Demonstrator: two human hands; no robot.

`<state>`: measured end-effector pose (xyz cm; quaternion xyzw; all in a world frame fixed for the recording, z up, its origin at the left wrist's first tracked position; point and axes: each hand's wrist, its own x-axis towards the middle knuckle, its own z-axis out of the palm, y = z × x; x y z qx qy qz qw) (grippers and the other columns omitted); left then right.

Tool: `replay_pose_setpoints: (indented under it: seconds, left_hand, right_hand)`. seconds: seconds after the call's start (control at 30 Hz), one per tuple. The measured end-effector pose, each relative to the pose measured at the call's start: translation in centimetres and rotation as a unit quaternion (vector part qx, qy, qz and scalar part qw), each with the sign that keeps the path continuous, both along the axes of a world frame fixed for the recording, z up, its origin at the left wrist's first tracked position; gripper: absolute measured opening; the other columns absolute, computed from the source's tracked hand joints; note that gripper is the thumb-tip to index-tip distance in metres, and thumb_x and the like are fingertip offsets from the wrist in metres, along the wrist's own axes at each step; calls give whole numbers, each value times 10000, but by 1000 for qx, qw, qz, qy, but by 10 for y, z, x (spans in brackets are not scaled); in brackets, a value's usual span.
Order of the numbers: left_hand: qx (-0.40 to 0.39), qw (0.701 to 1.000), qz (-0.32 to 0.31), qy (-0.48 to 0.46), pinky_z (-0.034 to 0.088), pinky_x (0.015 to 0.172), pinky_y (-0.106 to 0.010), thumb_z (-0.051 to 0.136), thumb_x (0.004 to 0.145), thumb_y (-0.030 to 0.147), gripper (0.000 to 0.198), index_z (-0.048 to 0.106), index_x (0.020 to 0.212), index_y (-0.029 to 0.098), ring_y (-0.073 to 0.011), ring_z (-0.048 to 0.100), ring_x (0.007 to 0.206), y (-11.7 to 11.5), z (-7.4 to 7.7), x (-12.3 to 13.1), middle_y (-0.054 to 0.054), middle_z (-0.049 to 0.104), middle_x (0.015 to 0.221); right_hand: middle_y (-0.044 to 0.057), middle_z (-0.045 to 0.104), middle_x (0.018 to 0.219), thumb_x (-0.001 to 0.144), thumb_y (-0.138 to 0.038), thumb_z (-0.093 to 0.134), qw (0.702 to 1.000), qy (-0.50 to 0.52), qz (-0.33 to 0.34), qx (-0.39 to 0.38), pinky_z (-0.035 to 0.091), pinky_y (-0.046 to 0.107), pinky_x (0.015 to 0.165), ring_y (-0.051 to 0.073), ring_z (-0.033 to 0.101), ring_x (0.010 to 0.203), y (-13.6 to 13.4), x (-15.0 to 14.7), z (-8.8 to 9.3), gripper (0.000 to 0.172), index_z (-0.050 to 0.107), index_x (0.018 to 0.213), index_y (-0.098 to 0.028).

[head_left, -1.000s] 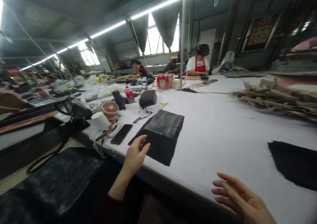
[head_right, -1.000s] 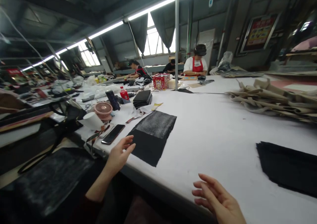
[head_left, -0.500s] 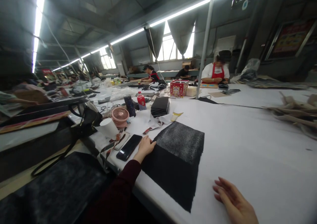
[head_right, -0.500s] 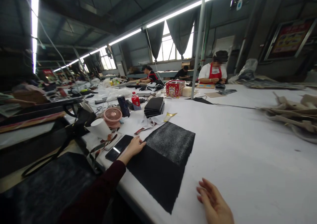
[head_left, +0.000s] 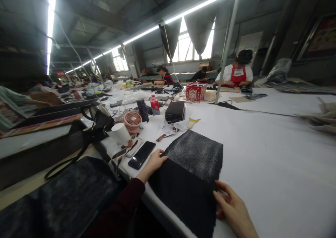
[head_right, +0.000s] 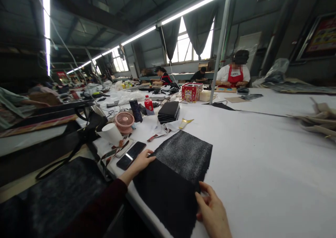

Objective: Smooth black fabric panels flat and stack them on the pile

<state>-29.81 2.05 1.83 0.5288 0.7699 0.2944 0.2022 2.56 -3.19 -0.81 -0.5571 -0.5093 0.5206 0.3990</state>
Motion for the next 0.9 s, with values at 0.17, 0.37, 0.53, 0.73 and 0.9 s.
replay_pose_setpoints:
  seconds: [0.17,0.37,0.53,0.73,0.9]
  left_hand:
    - [8,998,8,54,497,805,-330,688,810,270,277,639,1063,167,-260,670,897,-44,19,-14,-74,694,916]
    - [69,981,-51,172,417,944,-383,630,884,367,181,606,985,219,-268,588,1032,-106,42,39,-60,630,1042]
    - [17,967,-204,151,459,775,-284,709,844,351,172,630,938,230,-192,628,898,-135,35,120,-3,639,964]
    - [-12,945,-231,230,454,721,-278,624,896,244,50,653,892,203,-187,627,864,-128,23,139,-21,643,946]
    - [24,930,-241,276,436,677,-282,496,910,136,170,633,817,172,-194,614,818,-126,14,140,-45,635,870]
  right_hand:
    - [73,675,1002,748,-626,629,996,84,-2,-9,418,250,378,135,581,508,-44,-8,0,617,585,1184,-192]
    - [100,668,989,662,-640,739,996,83,-24,-27,512,319,480,159,603,549,-50,29,11,672,605,1111,-159]
    - [56,649,833,755,-597,714,994,105,-1,17,532,331,557,161,603,569,-55,43,7,585,601,1122,-155]
    - [58,640,808,797,-584,685,995,87,13,47,514,310,556,159,594,593,-65,37,6,527,625,1089,-149]
    - [35,626,712,842,-558,644,996,68,32,51,502,298,582,157,581,596,-65,38,2,494,615,1104,-140]
